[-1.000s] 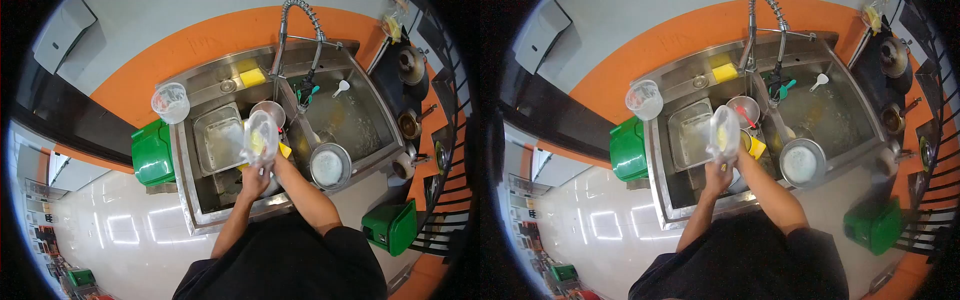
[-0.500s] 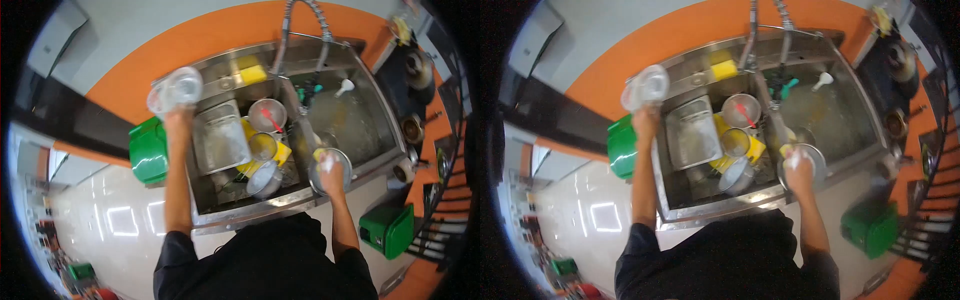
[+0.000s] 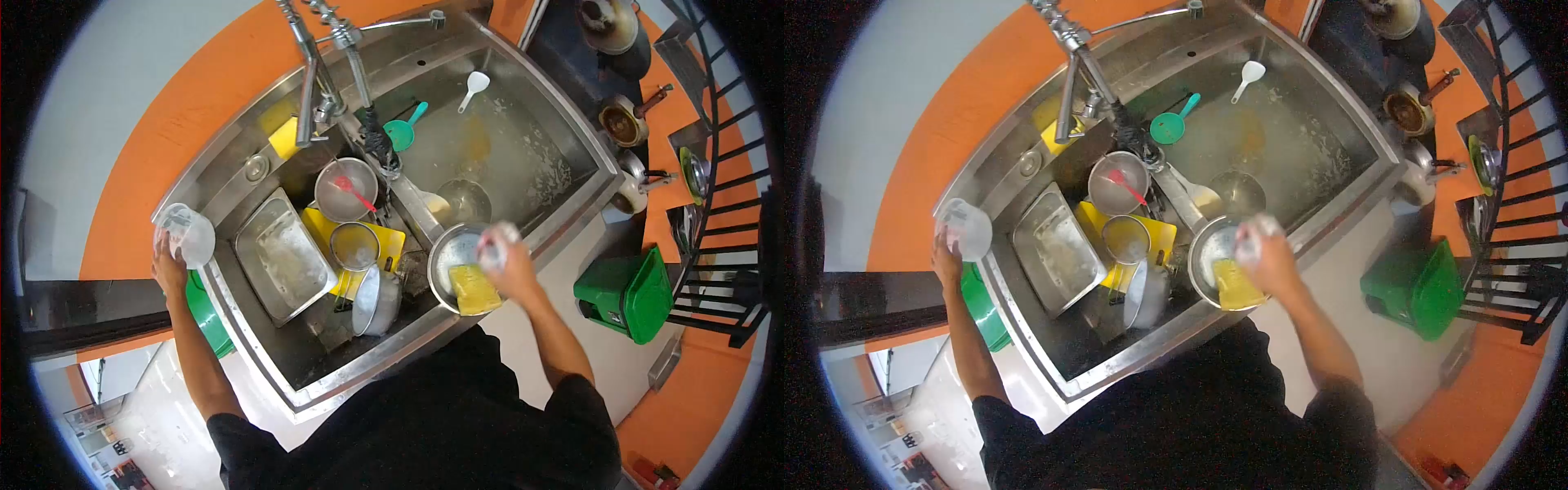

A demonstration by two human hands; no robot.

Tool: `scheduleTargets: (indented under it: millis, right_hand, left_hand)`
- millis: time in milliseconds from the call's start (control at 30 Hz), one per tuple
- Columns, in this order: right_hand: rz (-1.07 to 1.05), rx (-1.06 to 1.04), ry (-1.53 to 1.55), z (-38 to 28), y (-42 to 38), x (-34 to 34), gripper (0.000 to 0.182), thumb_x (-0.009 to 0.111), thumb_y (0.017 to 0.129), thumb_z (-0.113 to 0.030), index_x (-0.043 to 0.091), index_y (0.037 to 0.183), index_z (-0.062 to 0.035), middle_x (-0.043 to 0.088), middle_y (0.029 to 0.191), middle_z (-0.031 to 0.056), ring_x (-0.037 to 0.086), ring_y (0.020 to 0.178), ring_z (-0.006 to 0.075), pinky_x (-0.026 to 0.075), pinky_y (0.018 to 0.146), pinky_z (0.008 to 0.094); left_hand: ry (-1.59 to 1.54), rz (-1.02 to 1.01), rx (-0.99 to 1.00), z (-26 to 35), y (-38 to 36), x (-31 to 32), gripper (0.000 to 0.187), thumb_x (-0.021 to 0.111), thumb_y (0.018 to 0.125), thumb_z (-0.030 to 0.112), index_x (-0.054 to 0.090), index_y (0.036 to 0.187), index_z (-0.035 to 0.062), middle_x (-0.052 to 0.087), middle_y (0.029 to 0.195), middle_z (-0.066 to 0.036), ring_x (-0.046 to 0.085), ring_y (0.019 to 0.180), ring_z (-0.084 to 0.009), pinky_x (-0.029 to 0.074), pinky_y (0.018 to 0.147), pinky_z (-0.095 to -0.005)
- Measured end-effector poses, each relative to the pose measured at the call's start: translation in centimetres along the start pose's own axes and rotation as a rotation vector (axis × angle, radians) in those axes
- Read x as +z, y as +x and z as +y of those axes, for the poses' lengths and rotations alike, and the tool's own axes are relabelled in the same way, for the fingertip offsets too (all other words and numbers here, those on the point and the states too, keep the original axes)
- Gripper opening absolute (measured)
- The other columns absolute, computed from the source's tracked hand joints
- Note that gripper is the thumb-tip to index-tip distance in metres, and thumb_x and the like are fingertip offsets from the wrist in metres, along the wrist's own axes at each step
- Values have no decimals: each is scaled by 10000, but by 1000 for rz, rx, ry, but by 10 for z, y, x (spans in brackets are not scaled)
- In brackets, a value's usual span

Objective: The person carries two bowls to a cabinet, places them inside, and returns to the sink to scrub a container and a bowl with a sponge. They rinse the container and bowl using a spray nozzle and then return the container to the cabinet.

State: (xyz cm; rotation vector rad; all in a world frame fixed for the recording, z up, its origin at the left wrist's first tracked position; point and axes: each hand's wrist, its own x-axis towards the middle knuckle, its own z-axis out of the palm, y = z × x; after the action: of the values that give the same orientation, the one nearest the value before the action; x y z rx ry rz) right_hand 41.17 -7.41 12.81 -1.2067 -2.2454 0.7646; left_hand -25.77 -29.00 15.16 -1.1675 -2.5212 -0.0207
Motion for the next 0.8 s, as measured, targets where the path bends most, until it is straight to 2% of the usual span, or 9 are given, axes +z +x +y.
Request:
scheduleTargets:
  millis: [67, 133, 233, 367, 400, 433, 533, 667, 800]
  right_hand:
    - [60, 264, 177, 38, 47, -5, 123, 636, 834, -145, 599, 902, -49, 632, 962, 202, 608, 996, 381, 483, 852, 487]
    - [-74, 399, 16, 105, 101, 6, 295, 692, 836, -239, 608, 1065, -72, 604, 1134, 232, 586, 1105, 390, 493, 882, 482]
    - [-116, 338, -349, 184, 170, 58, 592, 740, 810, -353, 527, 1294, -85, 464, 1370, 289, 514, 1228, 441, 499, 919, 489]
    - [-86, 530, -323, 195, 244, 122, 824, 750, 794, -407, 379, 1439, -55, 260, 1512, 327, 423, 1293, 520, 491, 958, 509]
    - [-43, 578, -396, 179, 254, 124, 795, 747, 794, -413, 420, 1410, -32, 328, 1475, 330, 453, 1281, 494, 490, 960, 501]
    - [-25, 603, -427, 187, 263, 135, 782, 746, 795, -417, 440, 1396, -20, 362, 1457, 331, 468, 1275, 481, 489, 960, 496]
    - [-153, 658, -225, 276, 284, 193, 675, 735, 810, -410, 544, 1318, -7, 555, 1286, 319, 585, 1181, 402, 499, 950, 466]
    - [-202, 739, -183, 343, 273, 212, 607, 632, 874, -363, 485, 1353, -20, 521, 1326, 285, 601, 1163, 375, 505, 944, 490]
    - [-249, 877, 290, 351, 266, 187, 520, 494, 960, -301, 407, 1400, -37, 477, 1380, 240, 622, 1139, 340, 512, 936, 523]
  left_hand:
    - [-92, 162, 31, 35, -15, -22, 464, 643, 892, 128, 565, 1348, 146, 586, 1333, -138, 531, 1246, -354, 419, 1015, -491]
    - [-158, 300, 67, 58, -41, -18, 411, 637, 907, 131, 579, 1313, 92, 587, 1295, -192, 554, 1194, -381, 437, 998, -483]
    - [-261, 267, -60, 117, -109, -25, 330, 625, 929, 120, 608, 1246, 31, 602, 1245, -207, 569, 1154, -388, 457, 975, -467]
    - [-534, 66, -360, 193, -211, -16, 285, 628, 942, 110, 609, 1192, -25, 637, 1193, -181, 591, 1146, -315, 475, 958, -413]
    - [-448, 51, -306, 194, -239, 2, 243, 620, 940, 73, 614, 1162, -25, 640, 1184, -183, 596, 1133, -278, 475, 969, -393]
    - [-776, 2, -570, 221, -250, -2, 188, 594, 937, 20, 625, 1119, -19, 628, 1164, -161, 604, 1104, -251, 481, 970, -377]
    - [-765, -112, -502, 246, -280, 4, 166, 577, 933, -14, 625, 1091, -35, 593, 1147, -122, 618, 1056, -218, 512, 913, -323]
    - [-894, -279, -596, 260, -305, 14, 177, 588, 924, -24, 632, 1095, -33, 601, 1119, -113, 635, 996, -186, 528, 839, -287]
    - [-879, -349, -650, 263, -318, 22, 192, 599, 922, -4, 638, 1109, -26, 638, 1065, -101, 648, 953, -179, 528, 820, -301]
